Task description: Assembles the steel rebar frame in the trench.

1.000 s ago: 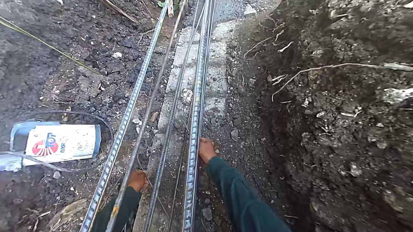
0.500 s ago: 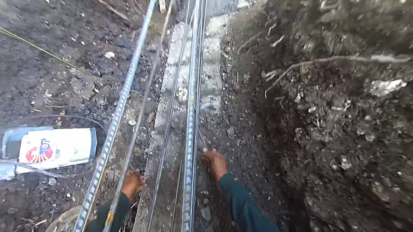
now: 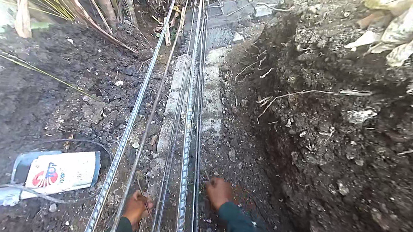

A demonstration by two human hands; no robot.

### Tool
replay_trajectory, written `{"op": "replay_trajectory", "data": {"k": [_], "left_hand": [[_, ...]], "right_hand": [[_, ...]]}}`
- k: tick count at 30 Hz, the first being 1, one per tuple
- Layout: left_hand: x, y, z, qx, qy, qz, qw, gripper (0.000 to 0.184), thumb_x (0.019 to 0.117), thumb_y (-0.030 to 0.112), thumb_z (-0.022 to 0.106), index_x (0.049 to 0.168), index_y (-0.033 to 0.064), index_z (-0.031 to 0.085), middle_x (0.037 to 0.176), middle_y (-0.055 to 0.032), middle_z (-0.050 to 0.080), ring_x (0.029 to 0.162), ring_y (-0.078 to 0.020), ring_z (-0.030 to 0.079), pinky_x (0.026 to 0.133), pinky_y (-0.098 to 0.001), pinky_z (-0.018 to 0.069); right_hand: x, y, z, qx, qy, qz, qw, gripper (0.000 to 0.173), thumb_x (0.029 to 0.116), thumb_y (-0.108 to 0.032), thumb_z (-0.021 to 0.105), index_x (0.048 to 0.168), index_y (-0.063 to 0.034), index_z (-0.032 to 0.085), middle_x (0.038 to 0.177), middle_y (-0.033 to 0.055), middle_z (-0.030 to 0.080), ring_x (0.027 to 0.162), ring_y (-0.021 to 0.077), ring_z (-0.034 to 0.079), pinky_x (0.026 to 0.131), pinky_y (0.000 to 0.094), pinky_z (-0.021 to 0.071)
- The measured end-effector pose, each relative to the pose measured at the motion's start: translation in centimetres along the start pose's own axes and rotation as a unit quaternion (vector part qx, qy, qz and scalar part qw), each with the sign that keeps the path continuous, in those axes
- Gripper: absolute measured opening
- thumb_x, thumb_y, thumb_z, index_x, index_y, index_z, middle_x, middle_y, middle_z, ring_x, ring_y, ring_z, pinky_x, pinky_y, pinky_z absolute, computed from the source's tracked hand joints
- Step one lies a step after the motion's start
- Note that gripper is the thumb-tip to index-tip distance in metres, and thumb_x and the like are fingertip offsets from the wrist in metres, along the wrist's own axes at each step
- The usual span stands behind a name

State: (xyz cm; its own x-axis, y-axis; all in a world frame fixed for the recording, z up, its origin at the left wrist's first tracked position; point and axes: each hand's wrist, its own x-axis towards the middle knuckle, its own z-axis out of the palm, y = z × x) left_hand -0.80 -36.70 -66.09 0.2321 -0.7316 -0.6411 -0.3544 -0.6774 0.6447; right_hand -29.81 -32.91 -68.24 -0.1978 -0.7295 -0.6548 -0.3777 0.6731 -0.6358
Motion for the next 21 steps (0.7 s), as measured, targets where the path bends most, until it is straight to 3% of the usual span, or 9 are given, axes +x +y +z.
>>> {"op": "replay_trajectory", "data": {"k": [1,3,6,9,12,15,19,20,21], "left_hand": [[0.4,-0.3,-0.2,-0.008,-0.008,-0.004,1.0,0.028,0.1079,0.005,0.046,0.135,-0.0039,0.044,0.098,-0.0168,0.059,0.072,-0.021,0.063,0.063,-0.0357,0.0562],[0.7,-0.8,-0.6,-0.014,-0.023,-0.012,1.0,0.027,0.1078,0.005,0.046,0.134,-0.0028,0.042,0.1,-0.0154,0.057,0.074,-0.0194,0.063,0.065,-0.0342,0.057],[0.4,-0.7,-0.7,-0.013,-0.026,-0.019,0.999,0.024,0.1087,0.005,0.043,0.132,-0.0014,0.042,0.1,-0.0144,0.058,0.075,-0.0189,0.064,0.065,-0.0338,0.057],[1.0,-1.4,-0.9,-0.021,-0.015,-0.006,1.0,0.023,0.1094,0.007,0.043,0.13,-0.0036,0.043,0.096,-0.0155,0.059,0.072,-0.0201,0.065,0.065,-0.0359,0.0578],[2.3,-1.9,-0.8,0.002,0.006,0.004,1.0,0.02,0.1082,0.007,0.047,0.124,-0.0054,0.047,0.09,-0.017,0.064,0.068,-0.022,0.068,0.062,-0.0376,0.0599],[2.8,-1.5,0.2,0.055,0.014,0.0,0.998,0.022,0.1083,0.009,0.047,0.124,-0.0058,0.052,0.094,-0.0195,0.067,0.073,-0.0266,0.069,0.066,-0.0429,0.06],[2.0,-0.3,0.5,0.044,0.028,0.01,0.999,0.023,0.1088,0.009,0.046,0.124,-0.0069,0.051,0.092,-0.0192,0.066,0.071,-0.025,0.068,0.065,-0.0415,0.0598],[1.6,-0.1,0.6,0.027,0.03,0.015,0.999,0.022,0.1084,0.008,0.046,0.124,-0.0072,0.051,0.089,-0.0178,0.066,0.068,-0.0226,0.067,0.062,-0.0386,0.059],[1.3,0.1,0.9,0.015,0.029,0.021,0.999,0.02,0.1081,0.007,0.046,0.122,-0.007,0.05,0.085,-0.0163,0.066,0.064,-0.0211,0.067,0.059,-0.0365,0.0584]], "right_hand": [[0.6,-1.3,0.4,-0.03,0.003,-0.014,0.999,0.04,0.1024,-0.032,0.055,0.128,-0.0037,0.066,0.12,0.0216,0.07,0.116,0.0377,0.066,0.101,0.0591,0.0495],[1.9,-4.4,0.4,-0.062,0.014,-0.06,0.996,0.055,0.1028,-0.029,0.055,0.152,-0.009,0.044,0.132,0.0217,0.065,0.121,0.039,0.064,0.103,0.059,0.0499],[4.8,-9.3,-1.0,-0.095,-0.009,-0.138,0.986,0.065,0.1075,-0.034,0.052,0.163,-0.0112,0.027,0.143,0.0224,0.058,0.129,0.0391,0.06,0.109,0.0575,0.0461],[7.0,-10.1,-2.4,-0.171,-0.024,-0.152,0.973,0.049,0.1042,-0.018,0.053,0.153,-0.0186,0.048,0.138,0.0212,0.063,0.127,0.0421,0.06,0.103,0.0648,0.047],[6.9,-5.6,-6.0,-0.147,0.059,-0.084,0.984,0.052,0.1023,-0.015,0.052,0.153,-0.026,0.049,0.126,0.0212,0.069,0.117,0.0428,0.066,0.095,0.0648,0.0515],[4.0,-1.5,-9.5,-0.069,0.16,-0.046,0.984,0.043,0.1047,-0.016,0.052,0.148,-0.0187,0.055,0.116,0.0232,0.071,0.11,0.0436,0.069,0.095,0.0626,0.0527],[-0.8,-2.5,-10.6,0.162,0.25,-0.081,0.951,0.029,0.1051,-0.011,0.054,0.129,-0.0086,0.071,0.116,0.0172,0.073,0.108,0.0333,0.07,0.097,0.0568,0.0528],[-1.6,-3.0,-10.8,0.25,0.25,-0.07,0.933,0.024,0.1032,-0.01,0.057,0.12,-0.0076,0.075,0.106,0.0129,0.074,0.095,0.0257,0.069,0.086,0.0496,0.0548],[-2.0,-3.5,-10.9,0.335,0.245,-0.051,0.908,0.019,0.0999,-0.007,0.06,0.109,-0.0059,0.077,0.086,0.0079,0.068,0.071,0.0176,0.06,0.065,0.0393,0.0491]]}}
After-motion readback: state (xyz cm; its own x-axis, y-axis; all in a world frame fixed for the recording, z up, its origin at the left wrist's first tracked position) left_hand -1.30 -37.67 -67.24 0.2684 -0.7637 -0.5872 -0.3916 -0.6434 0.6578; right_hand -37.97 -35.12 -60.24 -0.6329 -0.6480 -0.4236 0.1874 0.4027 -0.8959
